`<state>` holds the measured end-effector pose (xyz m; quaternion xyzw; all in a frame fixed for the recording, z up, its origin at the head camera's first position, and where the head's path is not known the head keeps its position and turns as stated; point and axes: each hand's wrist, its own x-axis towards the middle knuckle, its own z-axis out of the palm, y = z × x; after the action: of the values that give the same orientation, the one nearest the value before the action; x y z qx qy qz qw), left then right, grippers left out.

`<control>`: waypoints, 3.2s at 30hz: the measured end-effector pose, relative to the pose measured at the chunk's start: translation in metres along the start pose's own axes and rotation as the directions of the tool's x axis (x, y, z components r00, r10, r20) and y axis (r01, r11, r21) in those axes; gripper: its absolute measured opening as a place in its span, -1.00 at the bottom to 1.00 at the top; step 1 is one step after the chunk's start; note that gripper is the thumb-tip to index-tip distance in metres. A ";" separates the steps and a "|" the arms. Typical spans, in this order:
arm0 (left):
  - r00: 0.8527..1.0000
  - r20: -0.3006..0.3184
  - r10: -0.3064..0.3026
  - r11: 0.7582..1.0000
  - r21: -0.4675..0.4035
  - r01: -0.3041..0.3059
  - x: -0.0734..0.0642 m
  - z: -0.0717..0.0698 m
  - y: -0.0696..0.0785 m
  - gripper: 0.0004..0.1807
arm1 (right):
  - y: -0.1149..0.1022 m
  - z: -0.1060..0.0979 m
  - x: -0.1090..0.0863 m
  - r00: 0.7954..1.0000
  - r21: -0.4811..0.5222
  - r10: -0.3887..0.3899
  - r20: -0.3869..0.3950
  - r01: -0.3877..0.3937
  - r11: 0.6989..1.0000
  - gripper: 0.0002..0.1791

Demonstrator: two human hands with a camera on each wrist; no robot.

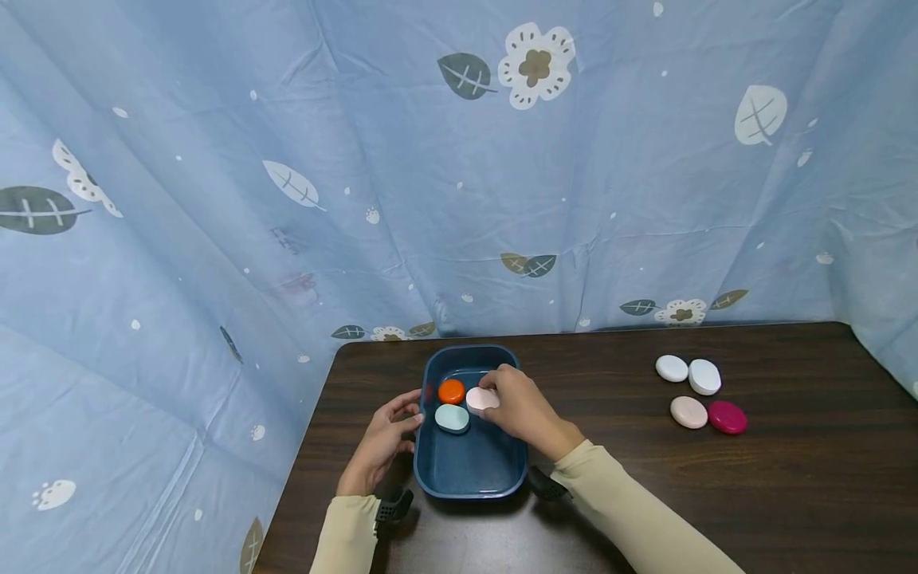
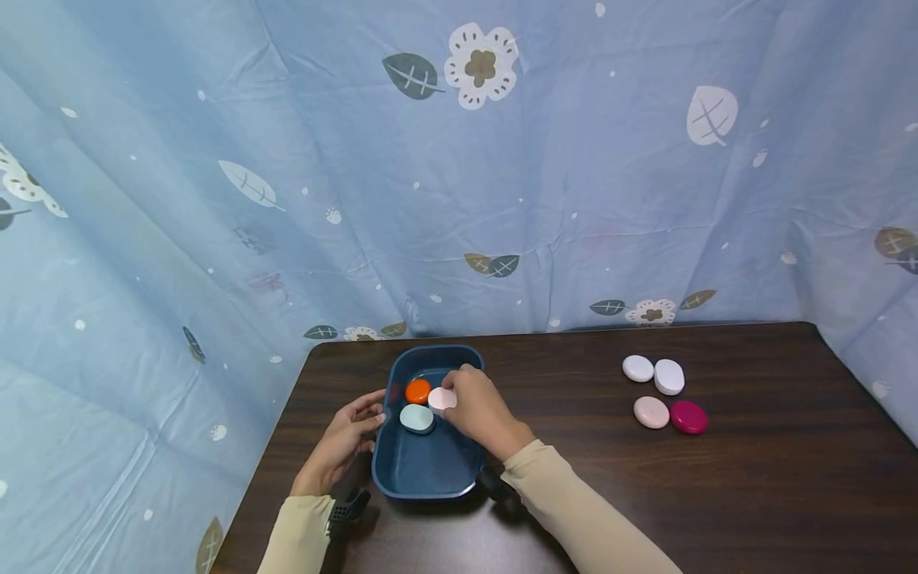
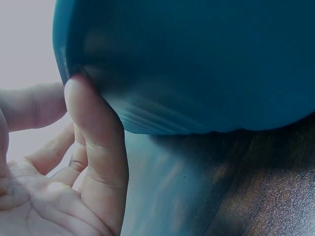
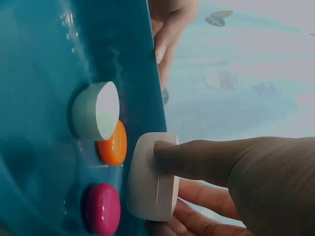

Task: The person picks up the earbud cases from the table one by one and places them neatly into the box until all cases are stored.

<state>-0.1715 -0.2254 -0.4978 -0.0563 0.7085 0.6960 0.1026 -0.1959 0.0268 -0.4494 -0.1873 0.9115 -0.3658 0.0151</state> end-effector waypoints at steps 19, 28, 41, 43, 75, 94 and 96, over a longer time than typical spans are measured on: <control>1.000 -0.018 -0.024 1.000 0.000 0.024 0.001 0.001 -0.002 -0.48 | -0.001 0.005 0.000 0.999 0.000 0.022 0.036 -0.022 1.000 -0.64; 1.000 -0.013 -0.021 1.000 0.002 0.021 0.001 0.002 -0.002 -0.48 | 0.010 -0.009 -0.009 0.999 0.077 0.028 -0.016 -0.026 0.997 -0.60; 1.000 -0.012 -0.024 1.000 -0.019 0.024 0.001 0.003 0.001 -0.47 | 0.058 -0.053 -0.042 0.984 0.080 0.001 -0.178 0.013 0.997 -0.59; 1.000 -0.013 -0.022 1.000 -0.018 0.022 0.001 0.003 0.001 -0.47 | 0.067 -0.058 -0.048 0.979 0.074 0.006 -0.202 0.009 0.997 -0.59; 0.999 -0.025 -0.025 1.000 -0.005 0.025 0.000 0.001 -0.002 -0.49 | 0.175 -0.106 -0.134 0.876 -0.061 0.162 -0.455 -0.213 0.975 -0.53; 1.000 -0.020 -0.021 1.000 -0.006 0.021 0.000 0.002 -0.001 -0.49 | 0.194 -0.107 -0.132 0.895 -0.175 0.198 -0.399 -0.287 0.942 -0.50; 0.999 -0.022 -0.027 1.000 -0.007 0.027 0.000 0.003 -0.001 -0.49 | 0.196 -0.107 -0.132 0.900 -0.196 0.184 -0.394 -0.278 0.941 -0.51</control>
<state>-0.1714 -0.2225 -0.4990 -0.0741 0.7064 0.6962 0.1039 -0.1554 0.2738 -0.5171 -0.0053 0.9520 -0.2738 -0.1370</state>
